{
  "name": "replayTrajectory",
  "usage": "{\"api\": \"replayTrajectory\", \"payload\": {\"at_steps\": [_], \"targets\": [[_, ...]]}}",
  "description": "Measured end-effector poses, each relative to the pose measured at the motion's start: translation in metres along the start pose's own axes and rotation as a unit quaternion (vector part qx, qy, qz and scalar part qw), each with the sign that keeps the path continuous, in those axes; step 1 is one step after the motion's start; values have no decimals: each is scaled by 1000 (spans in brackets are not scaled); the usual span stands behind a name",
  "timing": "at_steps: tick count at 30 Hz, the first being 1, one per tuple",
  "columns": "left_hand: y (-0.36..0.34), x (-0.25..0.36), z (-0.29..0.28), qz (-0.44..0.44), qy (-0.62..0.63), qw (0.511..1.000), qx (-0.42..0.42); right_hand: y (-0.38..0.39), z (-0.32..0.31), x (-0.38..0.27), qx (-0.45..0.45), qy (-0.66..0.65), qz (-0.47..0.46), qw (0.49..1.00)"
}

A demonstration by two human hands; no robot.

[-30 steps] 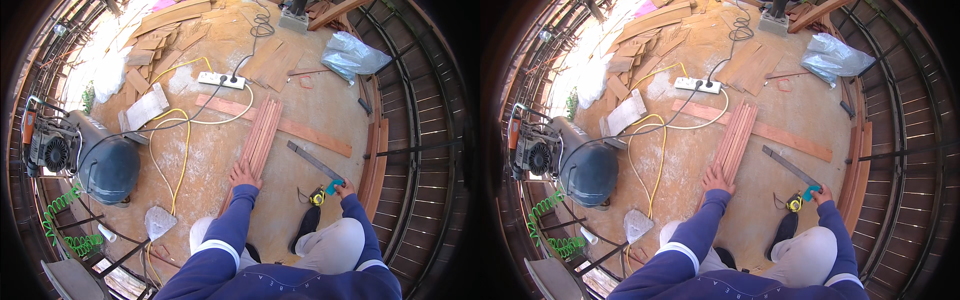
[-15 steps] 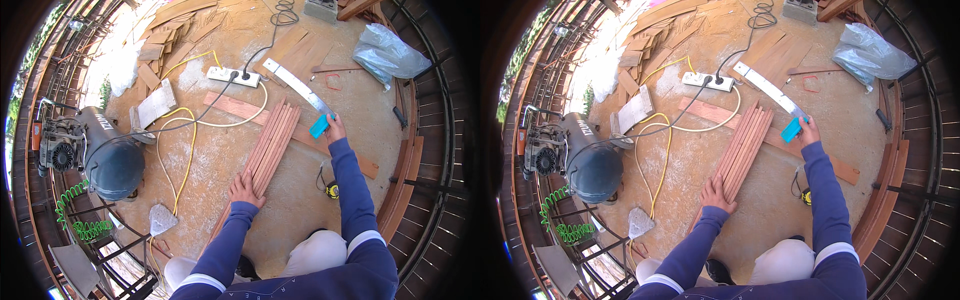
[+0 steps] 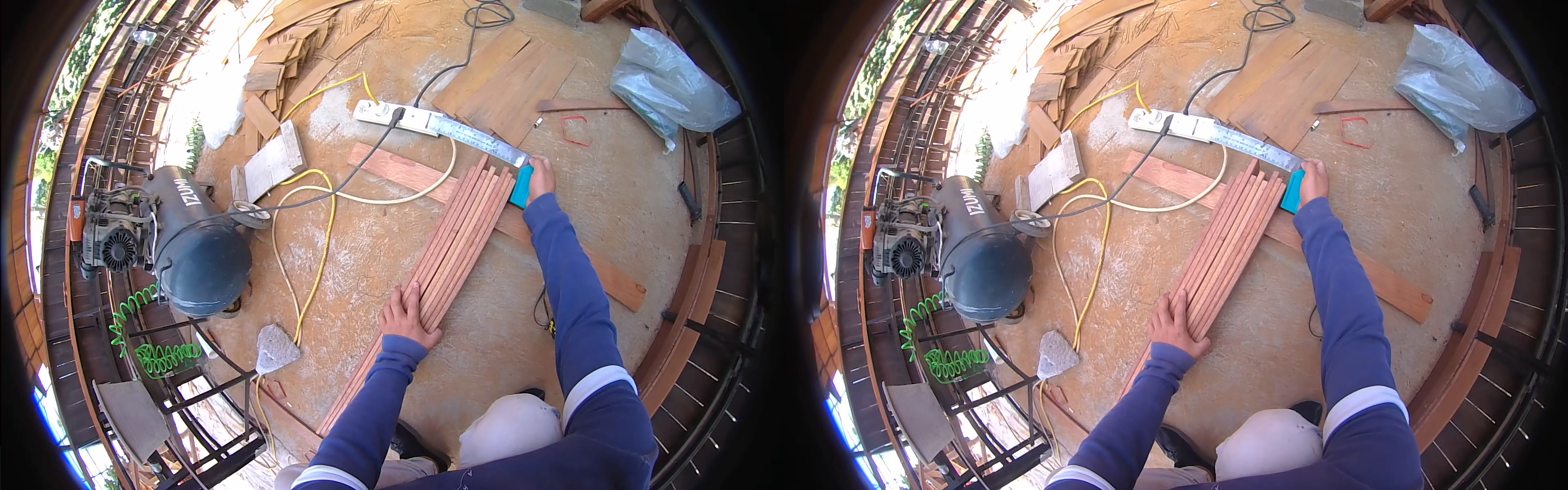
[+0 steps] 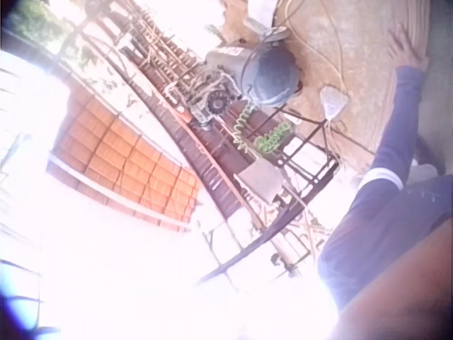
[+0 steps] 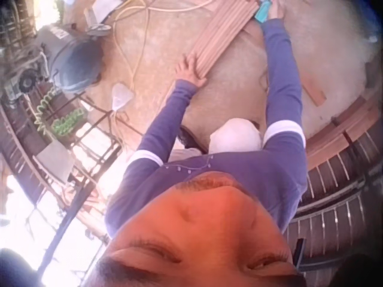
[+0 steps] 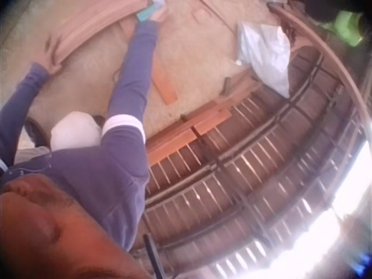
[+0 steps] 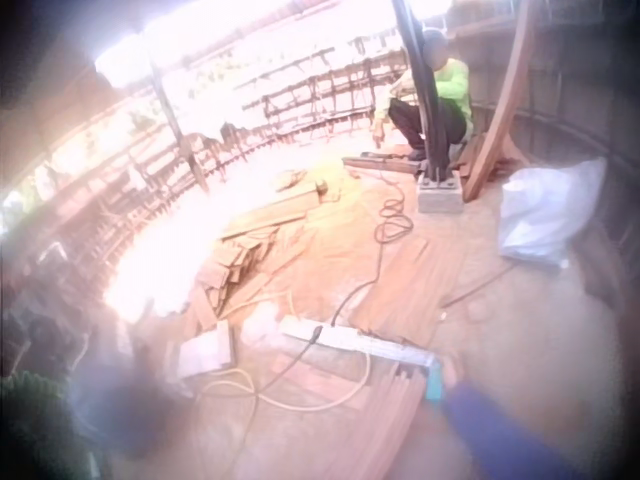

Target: The person moves an air compressor, then crouches to align wooden planks on the floor, using a square tool to check for precision.

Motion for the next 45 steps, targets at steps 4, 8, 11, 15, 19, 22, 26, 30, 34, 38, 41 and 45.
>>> {"api": "replayTrajectory", "payload": {"at_steps": [4,8,11,15,19,22,26,30,34,38,41,45], "targets": [[1,1,-3,2,-3,1000,4,-3,2,-8,13,28,-29,999],[2,0,-1,1,0,1000,6,-9,14,-4,-45,88,-19,995],[-1,2,0,8,2,1000,2,-25,7,5,-71,58,-8,996],[-2,3,1,-4,5,1000,-5,-23,7,8,-39,64,-19,997],[2,1,-3,-10,-3,1000,7,-3,12,7,-19,119,-33,992],[-2,5,-2,-11,3,1000,13,3,6,2,-8,128,-63,990],[-1,6,-4,-19,4,1000,4,6,8,5,-33,77,-38,996],[-1,5,-3,-33,12,999,-4,9,9,11,-52,54,-35,997],[-5,6,-3,-42,24,999,4,16,9,12,-60,67,-44,995],[-6,7,-4,-49,8,999,-4,37,13,13,-68,64,-40,995],[-7,7,-3,-49,7,999,1,45,14,11,-82,89,-51,991],[-6,7,-2,-45,3,999,11,54,16,5,-93,140,-64,984]]}}
Point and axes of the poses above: each hand's wrist, its own y-axis away from the middle knuckle, its own z-axis out of the palm, x = y × z, the point moved 9 cm from there along -y, towards the middle knuckle, and after that the axes turned 14 degrees about z, right-handed, at the moved point
